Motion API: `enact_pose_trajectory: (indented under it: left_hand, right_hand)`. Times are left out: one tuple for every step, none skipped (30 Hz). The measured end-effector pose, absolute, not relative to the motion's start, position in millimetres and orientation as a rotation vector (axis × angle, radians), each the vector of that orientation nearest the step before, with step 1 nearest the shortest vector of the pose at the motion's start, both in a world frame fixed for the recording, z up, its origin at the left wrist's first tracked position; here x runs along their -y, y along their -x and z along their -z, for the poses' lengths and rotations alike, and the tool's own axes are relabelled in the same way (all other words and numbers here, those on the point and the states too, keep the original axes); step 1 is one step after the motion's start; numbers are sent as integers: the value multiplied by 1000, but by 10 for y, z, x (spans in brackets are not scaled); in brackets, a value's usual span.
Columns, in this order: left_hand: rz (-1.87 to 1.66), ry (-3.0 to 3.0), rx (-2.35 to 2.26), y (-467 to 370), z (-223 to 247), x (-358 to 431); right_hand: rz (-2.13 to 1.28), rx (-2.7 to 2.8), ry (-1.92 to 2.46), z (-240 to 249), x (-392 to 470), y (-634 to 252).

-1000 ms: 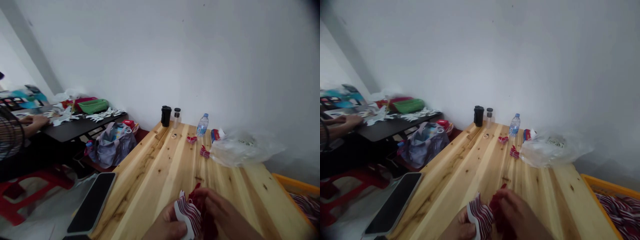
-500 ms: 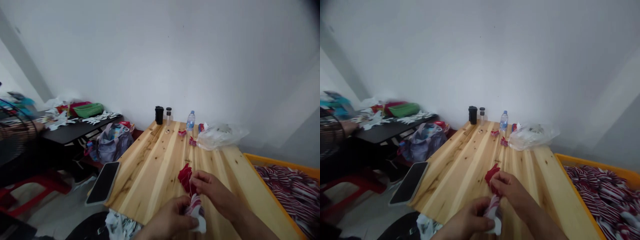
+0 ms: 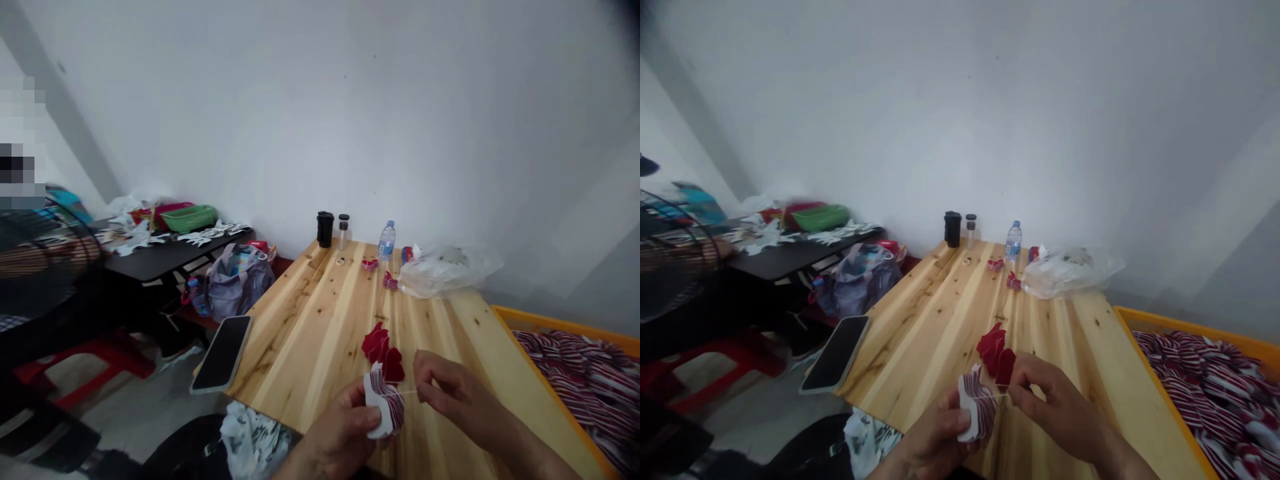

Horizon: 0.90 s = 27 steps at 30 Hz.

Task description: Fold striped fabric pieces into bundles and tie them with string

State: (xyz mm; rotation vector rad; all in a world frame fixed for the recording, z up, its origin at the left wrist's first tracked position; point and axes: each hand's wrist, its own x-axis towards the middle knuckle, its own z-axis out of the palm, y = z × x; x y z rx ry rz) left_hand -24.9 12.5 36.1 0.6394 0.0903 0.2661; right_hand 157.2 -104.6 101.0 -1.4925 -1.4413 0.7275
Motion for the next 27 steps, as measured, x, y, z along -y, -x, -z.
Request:
enact_pose_trajectory:
  left_hand:
    - [-275, -646, -82, 239, -362, -120]
    - [-289, -656, -79, 228, -367, -120]
    - [-310, -671, -80, 217, -375, -124]
    - [-343, -692, -83, 204, -386, -131]
    - [-385, -722, -90, 191, -398, -141]
    - [-429, -762, -98, 175, -410, -153]
    - [-469, -808, -104, 158, -422, -166]
    - [-500, -857, -109, 138, -433, -179]
    - [-514, -907, -115, 115, -444, -192]
    - [-515, -953, -123, 92, -453, -204]
    - [-524, -988, -135, 69, -460, -215]
    - [-548, -1008, -147, 48, -464, -226]
    - [-583, -1014, -159, 30, -465, -238]
    - [-625, -1011, -169, 17, -463, -250]
    - [-664, -1001, -173, 11, -458, -264]
    - [-690, -990, -170, 12, -450, -278]
    - [-693, -982, -162, 22, -440, -294]
    - [-671, -978, -147, 38, -431, -308]
    - [-644, -972, -133, 60, -424, -320]
    - [-608, -966, -116, 87, -421, -329]
    - [-571, -961, -99, 115, -423, -335]
    - [-534, -957, -82, 144, -432, -337]
    - [-497, -954, -66, 171, -448, -336]
    - [-460, -958, -51, 195, -468, -336]
    - [-423, -971, -41, 216, -493, -336]
    - [-385, -996, -35, 234, -518, -339]
    - [-352, -1031, -36, 249, -541, -345]
  right_hand:
    - [-732, 1438, 1457, -1006, 1017, -1575]
    - [-735, 1430, 1424, -1008, 986, -1573]
    - [-743, 1418, 1395, -1019, 953, -1568]
    - [-754, 1402, 1373, -1040, 918, -1557]
    - [-777, 1382, 1357, -1072, 880, -1541]
    - [-812, 1357, 1341, -1116, 839, -1518]
    - [-856, 1328, 1327, -1171, 796, -1489]
    - [-902, 1293, 1315, -1233, 752, -1455]
    - [-949, 1252, 1303, -1298, 707, -1417]
    - [-993, 1207, 1289, -1362, 665, -1378]
    - [-1034, 1159, 1275, -1420, 627, -1340]
    - [-1071, 1107, 1265, -1466, 595, -1304]
    - [-1102, 1059, 1253, -1500, 572, -1272]
    - [-1124, 1018, 1240, -1520, 558, -1244]
    - [-1133, 987, 1232, -1526, 552, -1221]
    - [-1128, 968, 1230, -1520, 553, -1205]
    - [-1111, 962, 1235, -1506, 557, -1197]
    - [-1085, 965, 1248, -1487, 562, -1198]
    - [-1056, 974, 1269, -1466, 566, -1209]
    - [-1029, 983, 1300, -1444, 565, -1228]
    - [-1010, 991, 1335, -1422, 560, -1255]
    - [-1004, 995, 1369, -1400, 551, -1288]
    - [-1008, 996, 1398, -1375, 541, -1324]
    - [-1022, 997, 1424, -1348, 532, -1361]
    - [-1042, 1003, 1446, -1316, 526, -1397]
    - [-1060, 1020, 1464, -1282, 526, -1430]
    - [-1077, 1047, 1482, -1250, 532, -1459]
